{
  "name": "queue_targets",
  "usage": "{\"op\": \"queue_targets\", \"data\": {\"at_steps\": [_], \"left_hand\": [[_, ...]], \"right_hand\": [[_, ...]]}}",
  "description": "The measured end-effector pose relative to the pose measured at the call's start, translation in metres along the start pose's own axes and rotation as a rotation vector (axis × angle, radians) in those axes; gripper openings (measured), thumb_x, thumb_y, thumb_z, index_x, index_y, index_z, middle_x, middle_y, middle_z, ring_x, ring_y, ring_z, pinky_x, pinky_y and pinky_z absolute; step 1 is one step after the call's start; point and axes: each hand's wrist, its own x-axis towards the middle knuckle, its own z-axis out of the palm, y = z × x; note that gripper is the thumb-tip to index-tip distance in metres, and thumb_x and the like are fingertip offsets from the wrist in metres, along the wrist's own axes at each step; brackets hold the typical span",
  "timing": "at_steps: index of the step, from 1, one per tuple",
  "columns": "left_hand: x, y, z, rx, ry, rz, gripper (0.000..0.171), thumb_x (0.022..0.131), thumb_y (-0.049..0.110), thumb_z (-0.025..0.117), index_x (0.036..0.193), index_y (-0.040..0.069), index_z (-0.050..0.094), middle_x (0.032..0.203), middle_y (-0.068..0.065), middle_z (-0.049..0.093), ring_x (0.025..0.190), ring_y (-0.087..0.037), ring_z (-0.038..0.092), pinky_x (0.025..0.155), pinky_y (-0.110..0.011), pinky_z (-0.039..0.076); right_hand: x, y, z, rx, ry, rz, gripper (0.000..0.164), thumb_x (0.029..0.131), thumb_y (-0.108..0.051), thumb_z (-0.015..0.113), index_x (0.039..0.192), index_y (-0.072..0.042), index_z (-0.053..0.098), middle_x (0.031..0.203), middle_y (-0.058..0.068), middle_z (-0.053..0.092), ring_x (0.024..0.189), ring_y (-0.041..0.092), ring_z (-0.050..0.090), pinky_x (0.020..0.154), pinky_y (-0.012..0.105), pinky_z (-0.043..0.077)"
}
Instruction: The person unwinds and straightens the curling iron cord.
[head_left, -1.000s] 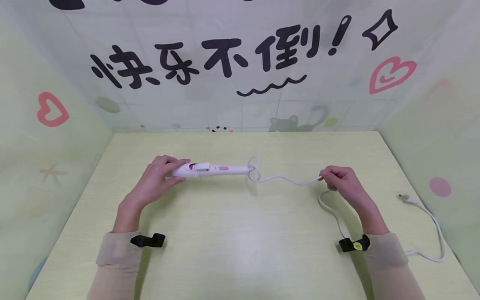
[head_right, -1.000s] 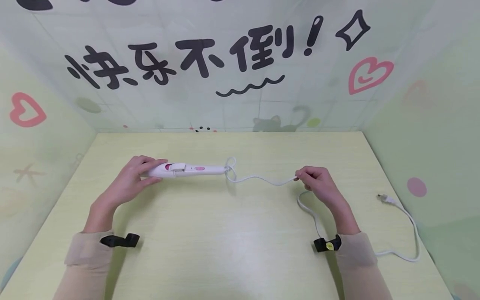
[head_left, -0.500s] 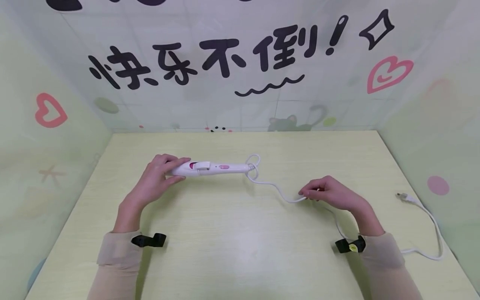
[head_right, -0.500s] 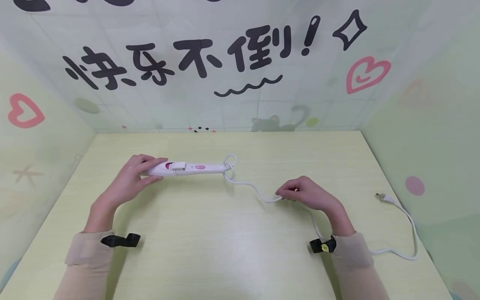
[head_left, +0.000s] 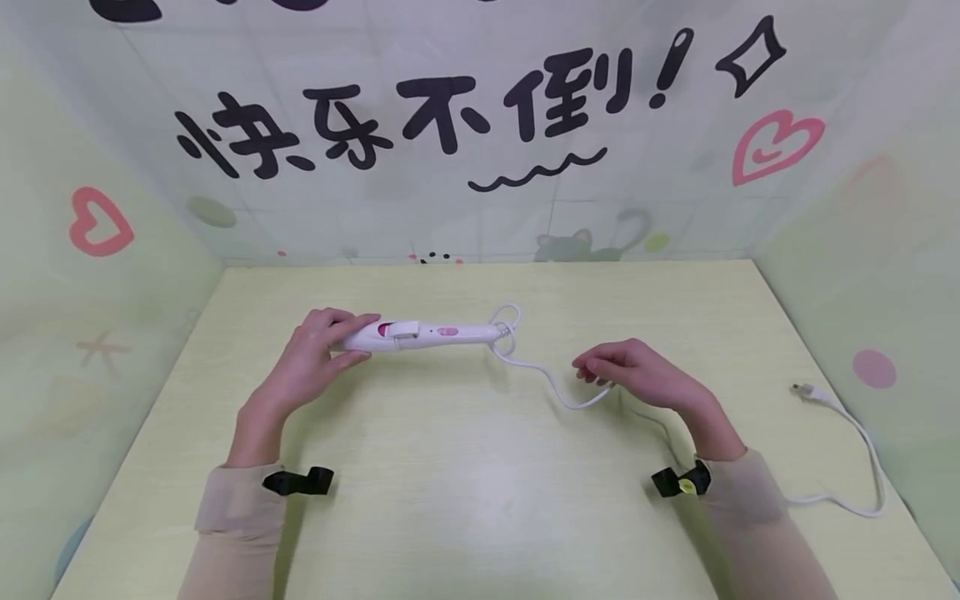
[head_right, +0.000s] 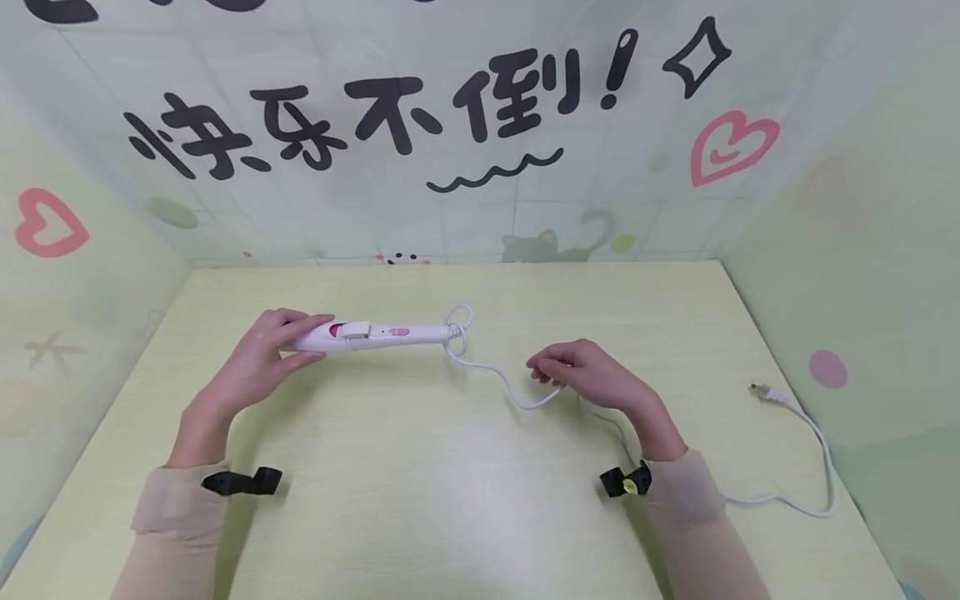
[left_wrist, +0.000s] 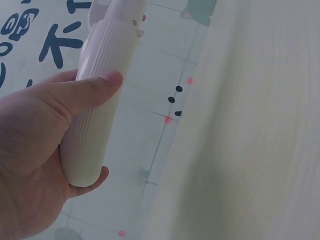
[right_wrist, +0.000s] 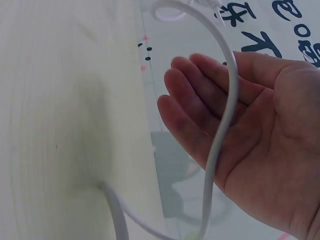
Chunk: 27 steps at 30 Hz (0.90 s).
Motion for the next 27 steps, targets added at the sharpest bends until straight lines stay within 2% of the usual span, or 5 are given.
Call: {"op": "queue_targets", "data": {"at_steps": [7,11,15,20,27], "left_hand": [[0.002,0.002,0.002,-0.004,-0.013,-0.008,0.056,0.082,-0.004,0.083,0.135,0.009,0.068,0.116,-0.020,0.061,0.103,-0.035,0.049,0.083,-0.046,0.036],[0.002,0.001,0.003,-0.001,-0.010,-0.008,0.057,0.082,-0.004,0.083,0.135,0.008,0.068,0.116,-0.020,0.061,0.101,-0.034,0.049,0.082,-0.046,0.036],[0.001,0.000,0.003,0.002,-0.005,0.001,0.057,0.082,-0.004,0.083,0.135,0.009,0.068,0.116,-0.020,0.061,0.102,-0.034,0.049,0.082,-0.046,0.036],[0.000,-0.002,0.002,0.001,0.002,0.003,0.057,0.082,-0.003,0.083,0.136,0.010,0.067,0.117,-0.019,0.061,0.103,-0.035,0.049,0.083,-0.046,0.035],[-0.003,-0.004,-0.003,-0.018,0.004,-0.004,0.057,0.082,-0.005,0.083,0.135,0.008,0.067,0.118,-0.020,0.060,0.105,-0.035,0.049,0.084,-0.046,0.037]], "right_hand": [[0.011,-0.018,0.025,-0.152,0.108,-0.042,0.028,0.105,-0.008,0.057,0.126,0.005,0.068,0.122,0.016,0.070,0.113,0.031,0.067,0.096,0.049,0.052],[0.022,-0.025,0.041,-0.185,0.076,-0.101,0.032,0.105,-0.006,0.055,0.132,0.008,0.063,0.127,0.019,0.068,0.117,0.032,0.065,0.098,0.049,0.051],[0.033,-0.027,0.053,-0.122,0.015,-0.133,0.036,0.106,-0.006,0.053,0.138,0.009,0.056,0.125,0.021,0.068,0.116,0.032,0.065,0.098,0.047,0.051],[0.044,-0.029,0.062,0.024,-0.031,-0.143,0.033,0.107,-0.007,0.052,0.138,0.005,0.057,0.113,0.020,0.069,0.106,0.030,0.066,0.095,0.041,0.051],[0.045,-0.031,0.064,0.020,0.044,-0.131,0.021,0.106,-0.010,0.058,0.115,0.002,0.073,0.082,0.009,0.061,0.073,0.017,0.052,0.066,0.027,0.043]]}}
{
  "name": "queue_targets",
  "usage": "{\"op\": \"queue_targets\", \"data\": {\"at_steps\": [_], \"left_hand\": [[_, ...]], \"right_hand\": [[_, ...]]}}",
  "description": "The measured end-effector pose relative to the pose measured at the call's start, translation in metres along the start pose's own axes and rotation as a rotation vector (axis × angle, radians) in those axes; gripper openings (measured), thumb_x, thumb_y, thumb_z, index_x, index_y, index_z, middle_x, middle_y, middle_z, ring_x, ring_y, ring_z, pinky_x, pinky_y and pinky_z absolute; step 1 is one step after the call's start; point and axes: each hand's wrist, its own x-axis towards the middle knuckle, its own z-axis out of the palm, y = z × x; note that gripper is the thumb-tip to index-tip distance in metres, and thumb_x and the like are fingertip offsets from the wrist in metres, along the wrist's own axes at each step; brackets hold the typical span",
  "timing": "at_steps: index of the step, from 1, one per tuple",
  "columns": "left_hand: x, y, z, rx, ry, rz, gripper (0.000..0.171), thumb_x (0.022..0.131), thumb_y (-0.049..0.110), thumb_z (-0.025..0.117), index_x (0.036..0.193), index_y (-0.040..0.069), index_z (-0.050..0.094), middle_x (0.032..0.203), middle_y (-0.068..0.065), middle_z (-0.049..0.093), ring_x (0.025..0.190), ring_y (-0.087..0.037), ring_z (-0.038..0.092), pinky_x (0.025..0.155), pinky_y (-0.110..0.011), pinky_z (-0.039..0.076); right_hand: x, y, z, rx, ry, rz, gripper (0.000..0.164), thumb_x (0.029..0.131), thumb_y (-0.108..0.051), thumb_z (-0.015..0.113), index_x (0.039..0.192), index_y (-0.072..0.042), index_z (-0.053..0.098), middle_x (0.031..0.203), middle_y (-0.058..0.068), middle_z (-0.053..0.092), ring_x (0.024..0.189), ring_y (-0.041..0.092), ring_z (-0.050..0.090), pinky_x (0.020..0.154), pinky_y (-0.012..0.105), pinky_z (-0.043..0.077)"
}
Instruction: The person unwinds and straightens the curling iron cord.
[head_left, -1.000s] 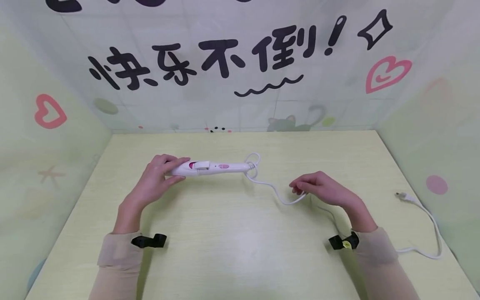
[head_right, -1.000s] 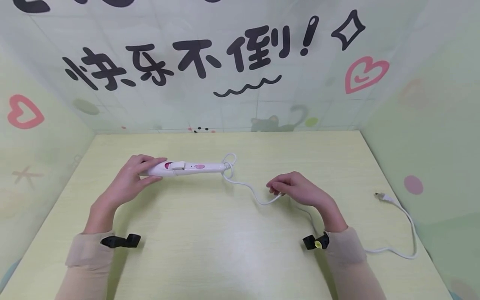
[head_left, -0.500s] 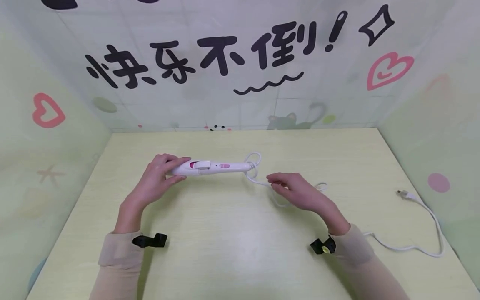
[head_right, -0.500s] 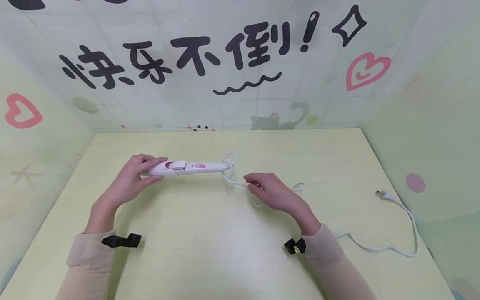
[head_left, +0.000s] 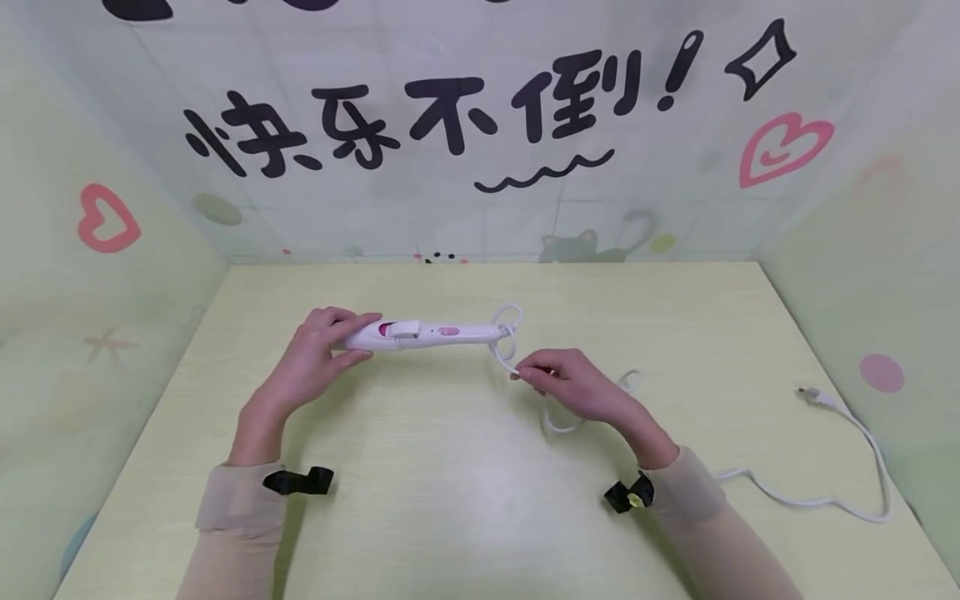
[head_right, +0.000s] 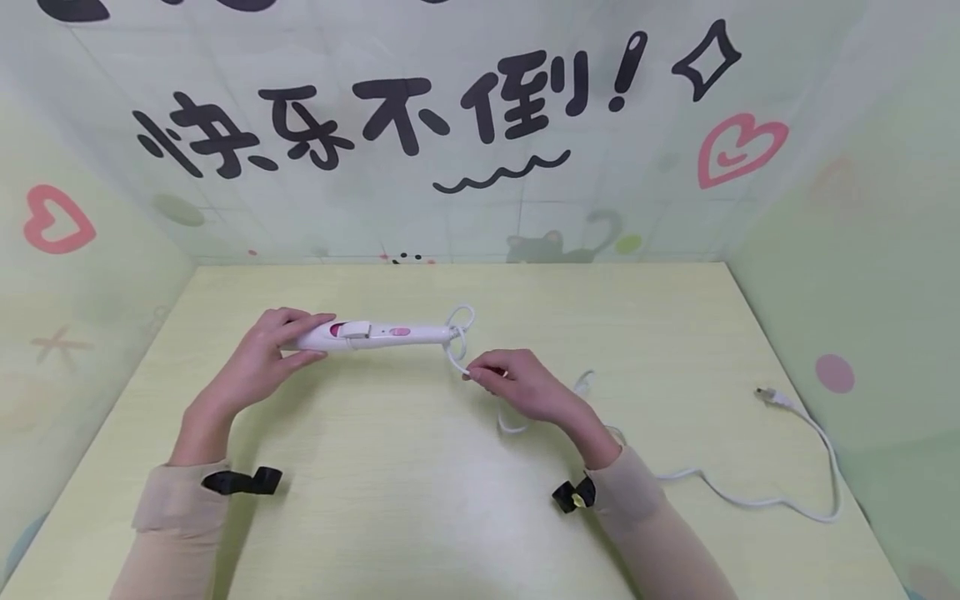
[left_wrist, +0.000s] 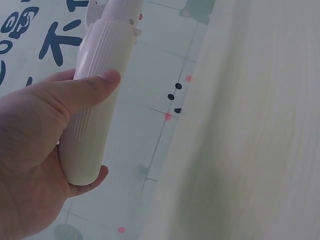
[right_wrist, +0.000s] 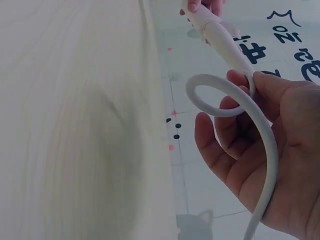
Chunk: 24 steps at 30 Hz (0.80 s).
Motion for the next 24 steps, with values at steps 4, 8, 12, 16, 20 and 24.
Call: {"op": "queue_targets", "data": {"at_steps": [4,8,12,16,20,24], "left_hand": [[-0.003,-0.003,-0.003,-0.015,-0.010,-0.010,0.057,0.083,-0.005,0.082,0.136,0.006,0.066,0.118,-0.019,0.059,0.108,-0.035,0.048,0.084,-0.045,0.039],[-0.007,-0.004,-0.004,-0.009,-0.017,-0.021,0.057,0.082,-0.005,0.082,0.136,0.007,0.067,0.117,-0.018,0.060,0.107,-0.034,0.048,0.084,-0.045,0.039],[-0.008,-0.004,-0.004,-0.018,-0.034,-0.012,0.057,0.082,-0.005,0.083,0.135,0.008,0.068,0.116,-0.017,0.060,0.107,-0.034,0.049,0.083,-0.045,0.040],[-0.009,-0.004,-0.004,-0.028,-0.048,-0.007,0.056,0.081,-0.005,0.083,0.134,0.008,0.068,0.115,-0.016,0.061,0.105,-0.032,0.050,0.082,-0.045,0.041],[-0.011,-0.005,-0.005,-0.021,-0.052,-0.006,0.055,0.083,-0.003,0.083,0.135,0.007,0.068,0.115,-0.016,0.061,0.104,-0.031,0.050,0.081,-0.045,0.042],[-0.014,-0.007,-0.007,-0.012,-0.044,-0.010,0.055,0.083,-0.003,0.083,0.135,0.008,0.067,0.114,-0.015,0.061,0.104,-0.031,0.050,0.081,-0.044,0.041]], "right_hand": [[-0.005,0.003,-0.007,-0.038,0.034,0.036,0.019,0.104,-0.013,0.062,0.109,-0.003,0.077,0.085,0.013,0.065,0.068,0.016,0.050,0.062,0.027,0.042],[-0.007,0.009,-0.016,-0.114,0.069,0.088,0.019,0.104,-0.016,0.063,0.105,-0.003,0.077,0.096,0.013,0.071,0.072,0.018,0.052,0.066,0.031,0.045],[-0.005,0.014,-0.020,-0.156,0.104,0.151,0.019,0.103,-0.016,0.065,0.103,-0.002,0.077,0.098,0.011,0.073,0.078,0.019,0.054,0.071,0.035,0.046],[-0.002,0.017,-0.020,-0.157,0.143,0.184,0.019,0.101,-0.017,0.066,0.103,0.000,0.077,0.092,0.011,0.071,0.077,0.019,0.053,0.069,0.034,0.045],[-0.001,0.016,-0.020,-0.149,0.201,0.199,0.018,0.101,-0.016,0.068,0.101,-0.001,0.076,0.089,0.013,0.069,0.072,0.019,0.051,0.063,0.032,0.043],[-0.002,0.017,-0.020,-0.147,0.244,0.215,0.015,0.100,-0.015,0.068,0.100,-0.003,0.077,0.089,0.014,0.070,0.071,0.020,0.051,0.063,0.032,0.043]]}}
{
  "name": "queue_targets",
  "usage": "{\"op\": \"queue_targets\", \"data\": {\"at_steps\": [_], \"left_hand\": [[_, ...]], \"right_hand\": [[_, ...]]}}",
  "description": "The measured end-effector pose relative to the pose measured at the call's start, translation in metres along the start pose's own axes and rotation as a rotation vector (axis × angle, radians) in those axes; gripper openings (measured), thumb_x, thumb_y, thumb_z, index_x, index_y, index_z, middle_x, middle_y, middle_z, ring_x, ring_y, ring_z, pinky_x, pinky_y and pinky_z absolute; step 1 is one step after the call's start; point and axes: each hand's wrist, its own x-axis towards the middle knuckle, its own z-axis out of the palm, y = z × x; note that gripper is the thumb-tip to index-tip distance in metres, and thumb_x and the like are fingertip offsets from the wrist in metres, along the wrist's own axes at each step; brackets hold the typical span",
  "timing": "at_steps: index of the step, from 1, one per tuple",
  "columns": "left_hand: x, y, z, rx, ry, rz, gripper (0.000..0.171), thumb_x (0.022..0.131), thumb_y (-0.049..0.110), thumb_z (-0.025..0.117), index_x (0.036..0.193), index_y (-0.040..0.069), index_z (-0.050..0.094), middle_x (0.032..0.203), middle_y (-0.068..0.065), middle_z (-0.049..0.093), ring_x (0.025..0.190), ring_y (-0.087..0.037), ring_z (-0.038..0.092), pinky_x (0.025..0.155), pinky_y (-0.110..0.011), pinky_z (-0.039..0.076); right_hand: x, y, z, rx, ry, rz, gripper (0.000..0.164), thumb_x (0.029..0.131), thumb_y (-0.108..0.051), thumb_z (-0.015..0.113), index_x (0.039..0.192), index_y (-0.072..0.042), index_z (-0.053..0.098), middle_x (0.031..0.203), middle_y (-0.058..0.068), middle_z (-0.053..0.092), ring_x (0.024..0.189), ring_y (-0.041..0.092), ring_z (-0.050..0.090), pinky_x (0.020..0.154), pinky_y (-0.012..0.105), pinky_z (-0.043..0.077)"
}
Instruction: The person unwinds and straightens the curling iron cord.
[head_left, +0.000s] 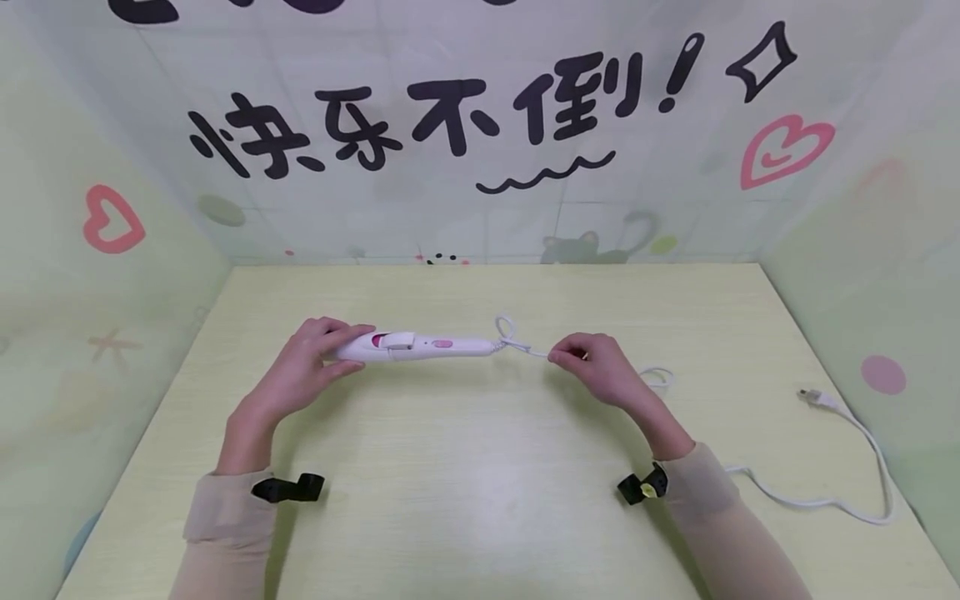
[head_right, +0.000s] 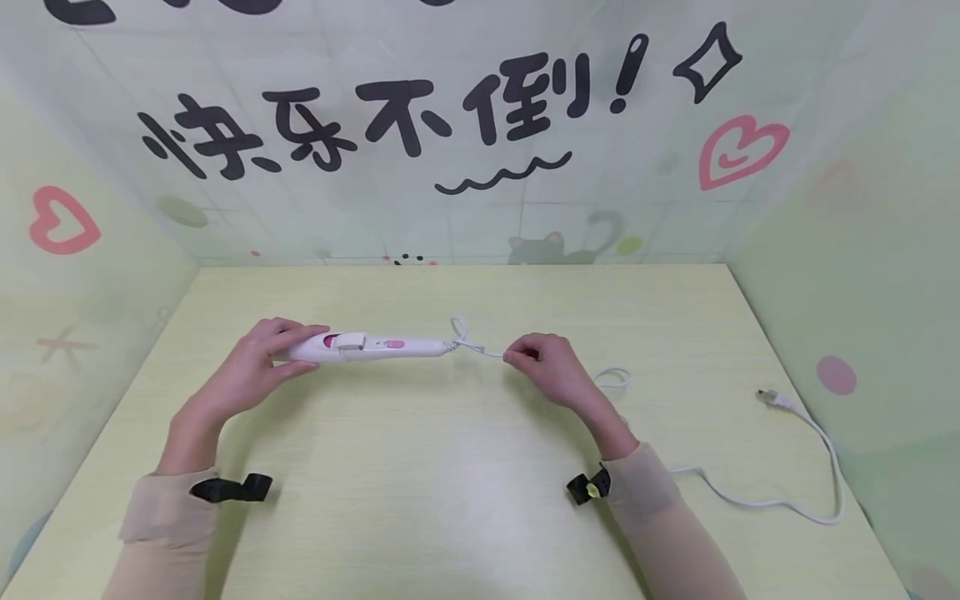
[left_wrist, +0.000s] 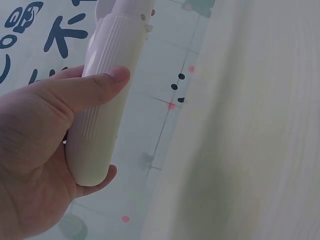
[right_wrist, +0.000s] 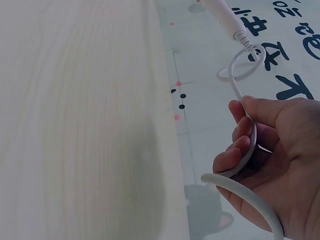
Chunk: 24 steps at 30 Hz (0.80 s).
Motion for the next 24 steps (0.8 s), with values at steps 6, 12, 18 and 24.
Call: {"op": "queue_targets", "data": {"at_steps": [6,12,18,24], "left_hand": [[-0.002,-0.003,-0.003,0.016,0.006,-0.003,0.054,0.084,-0.002,0.083,0.135,0.008,0.068,0.114,-0.017,0.062,0.105,-0.034,0.050,0.082,-0.045,0.040],[-0.004,-0.005,-0.004,0.003,0.005,-0.035,0.055,0.083,-0.004,0.082,0.135,0.005,0.067,0.115,-0.018,0.062,0.105,-0.035,0.050,0.083,-0.045,0.039],[-0.005,-0.004,-0.003,-0.009,-0.008,-0.044,0.056,0.085,-0.003,0.081,0.138,0.007,0.065,0.115,-0.017,0.062,0.103,-0.033,0.051,0.080,-0.044,0.040],[-0.001,-0.001,-0.001,-0.005,0.003,-0.039,0.058,0.085,-0.002,0.081,0.139,0.008,0.064,0.117,-0.018,0.062,0.102,-0.033,0.052,0.081,-0.045,0.040]], "right_hand": [[-0.003,0.001,-0.004,0.009,-0.035,-0.034,0.016,0.101,-0.017,0.067,0.102,-0.004,0.076,0.094,0.013,0.072,0.075,0.019,0.054,0.066,0.032,0.046],[-0.010,0.003,-0.011,0.060,-0.107,-0.099,0.015,0.102,-0.014,0.066,0.102,-0.002,0.076,0.096,0.014,0.071,0.077,0.018,0.053,0.068,0.029,0.045],[-0.012,0.004,-0.013,0.119,-0.110,-0.097,0.014,0.101,-0.010,0.067,0.101,0.001,0.075,0.080,0.009,0.061,0.064,0.014,0.043,0.058,0.026,0.037],[-0.012,0.001,-0.005,0.176,-0.177,-0.114,0.017,0.102,-0.011,0.065,0.101,0.003,0.075,0.070,0.000,0.052,0.058,0.013,0.044,0.054,0.026,0.038]]}}
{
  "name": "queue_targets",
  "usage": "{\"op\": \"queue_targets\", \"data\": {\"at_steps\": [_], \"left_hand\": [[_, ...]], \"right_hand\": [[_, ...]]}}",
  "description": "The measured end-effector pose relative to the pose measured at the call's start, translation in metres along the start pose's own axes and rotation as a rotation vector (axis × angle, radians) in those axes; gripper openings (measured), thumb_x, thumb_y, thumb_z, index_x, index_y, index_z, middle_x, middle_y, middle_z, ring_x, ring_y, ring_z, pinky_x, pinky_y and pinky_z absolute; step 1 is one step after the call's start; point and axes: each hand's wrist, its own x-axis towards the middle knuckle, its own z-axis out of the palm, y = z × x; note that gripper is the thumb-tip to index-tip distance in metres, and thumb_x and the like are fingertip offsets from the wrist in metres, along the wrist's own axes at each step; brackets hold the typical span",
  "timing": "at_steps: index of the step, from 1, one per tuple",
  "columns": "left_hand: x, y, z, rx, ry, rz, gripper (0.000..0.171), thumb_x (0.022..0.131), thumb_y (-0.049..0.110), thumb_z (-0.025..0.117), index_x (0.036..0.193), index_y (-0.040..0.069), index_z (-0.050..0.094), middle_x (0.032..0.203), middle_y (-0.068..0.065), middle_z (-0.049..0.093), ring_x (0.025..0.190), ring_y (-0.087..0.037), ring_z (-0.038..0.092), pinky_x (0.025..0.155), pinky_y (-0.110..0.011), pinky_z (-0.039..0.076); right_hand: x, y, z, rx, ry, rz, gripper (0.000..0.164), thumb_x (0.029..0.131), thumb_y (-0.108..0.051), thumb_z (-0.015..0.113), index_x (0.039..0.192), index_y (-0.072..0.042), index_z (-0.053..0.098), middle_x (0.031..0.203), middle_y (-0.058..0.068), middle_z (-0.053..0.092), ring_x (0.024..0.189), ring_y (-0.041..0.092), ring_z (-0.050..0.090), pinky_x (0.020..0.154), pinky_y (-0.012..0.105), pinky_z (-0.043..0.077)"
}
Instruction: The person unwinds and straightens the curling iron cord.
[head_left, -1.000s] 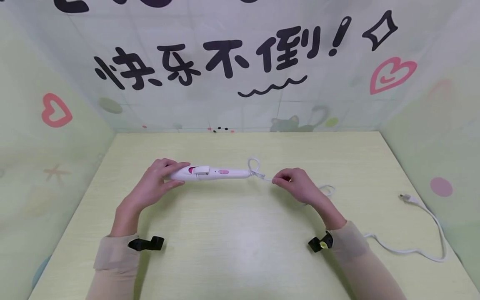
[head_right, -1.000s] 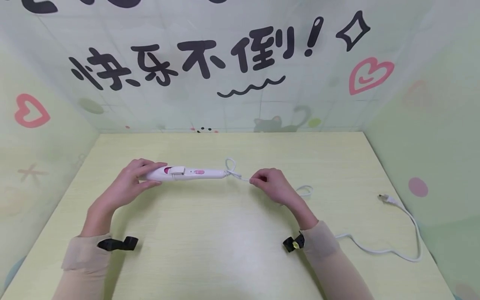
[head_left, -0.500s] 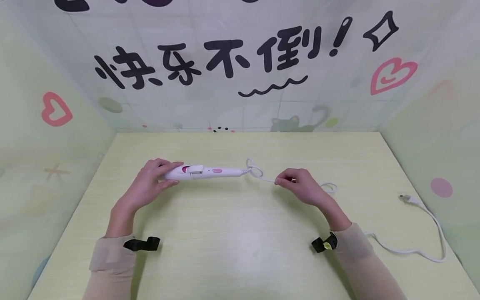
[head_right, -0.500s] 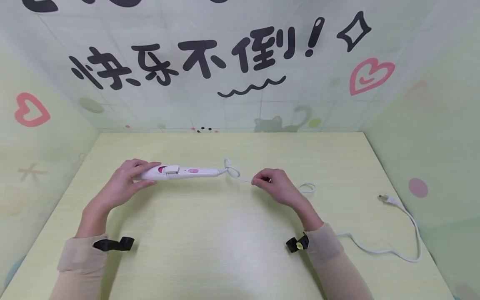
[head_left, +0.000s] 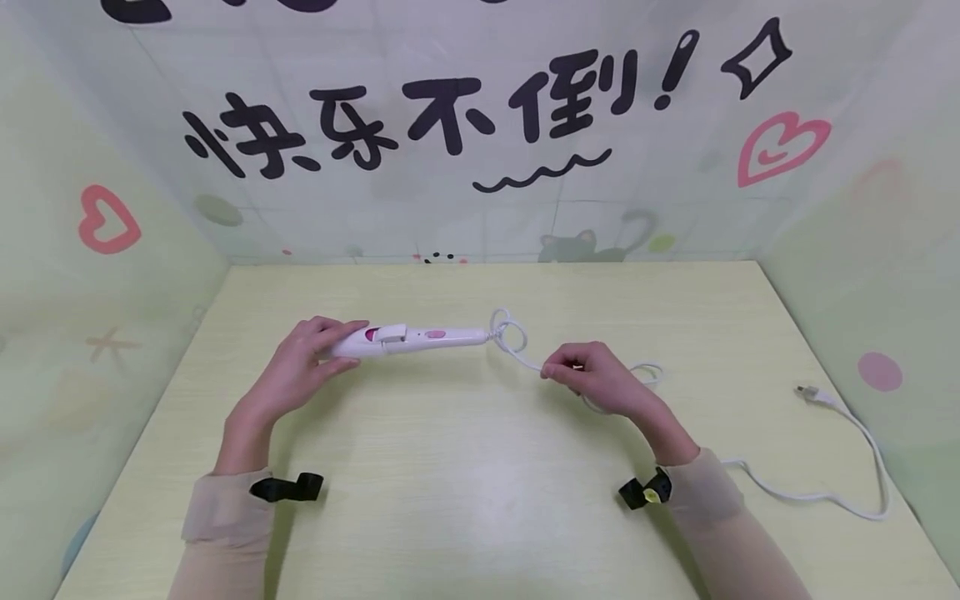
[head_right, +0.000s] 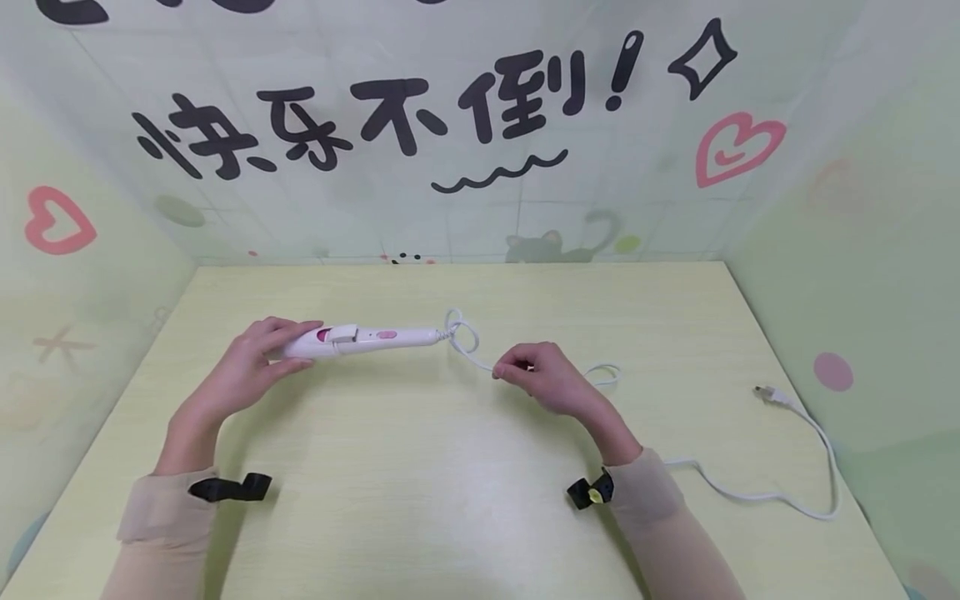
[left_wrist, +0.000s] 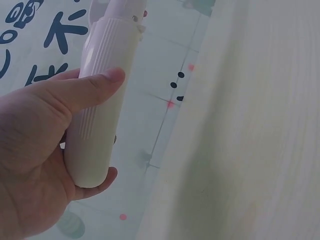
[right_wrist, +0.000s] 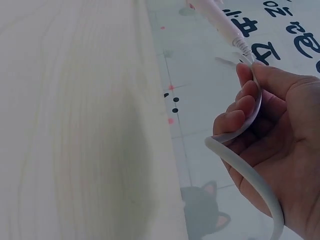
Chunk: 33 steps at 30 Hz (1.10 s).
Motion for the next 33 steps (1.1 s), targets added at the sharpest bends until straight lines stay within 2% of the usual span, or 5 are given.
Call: {"op": "queue_targets", "data": {"at_steps": [9,18,27,33], "left_hand": [[0.002,0.005,-0.001,-0.003,0.011,0.015,0.058,0.084,-0.003,0.082,0.138,0.008,0.065,0.116,-0.017,0.063,0.102,-0.032,0.053,0.082,-0.046,0.041],[0.004,0.006,0.003,0.012,0.026,0.032,0.058,0.082,-0.004,0.083,0.136,0.007,0.067,0.115,-0.018,0.063,0.100,-0.032,0.054,0.080,-0.044,0.042],[0.006,0.009,0.005,-0.015,0.021,0.024,0.057,0.083,-0.003,0.082,0.137,0.007,0.066,0.116,-0.018,0.063,0.101,-0.032,0.055,0.081,-0.045,0.044],[0.006,0.009,0.005,-0.023,0.016,0.022,0.056,0.084,-0.002,0.082,0.137,0.006,0.066,0.117,-0.017,0.063,0.101,-0.031,0.056,0.080,-0.045,0.046]], "right_hand": [[0.001,0.002,0.007,0.017,-0.036,0.014,0.016,0.100,-0.011,0.068,0.100,0.002,0.077,0.077,0.021,0.060,0.060,0.014,0.047,0.056,0.026,0.041],[0.001,0.004,0.011,-0.006,-0.068,0.028,0.014,0.098,-0.011,0.070,0.095,0.000,0.079,0.077,0.020,0.063,0.062,0.016,0.052,0.057,0.026,0.045],[0.002,0.003,0.020,0.044,-0.080,0.036,0.017,0.097,-0.012,0.071,0.092,0.002,0.078,0.071,0.006,0.062,0.063,0.016,0.054,0.059,0.027,0.046],[0.004,0.004,0.024,0.049,-0.073,0.045,0.017,0.098,-0.012,0.070,0.095,0.003,0.078,0.075,0.013,0.067,0.067,0.018,0.058,0.064,0.028,0.051]]}}
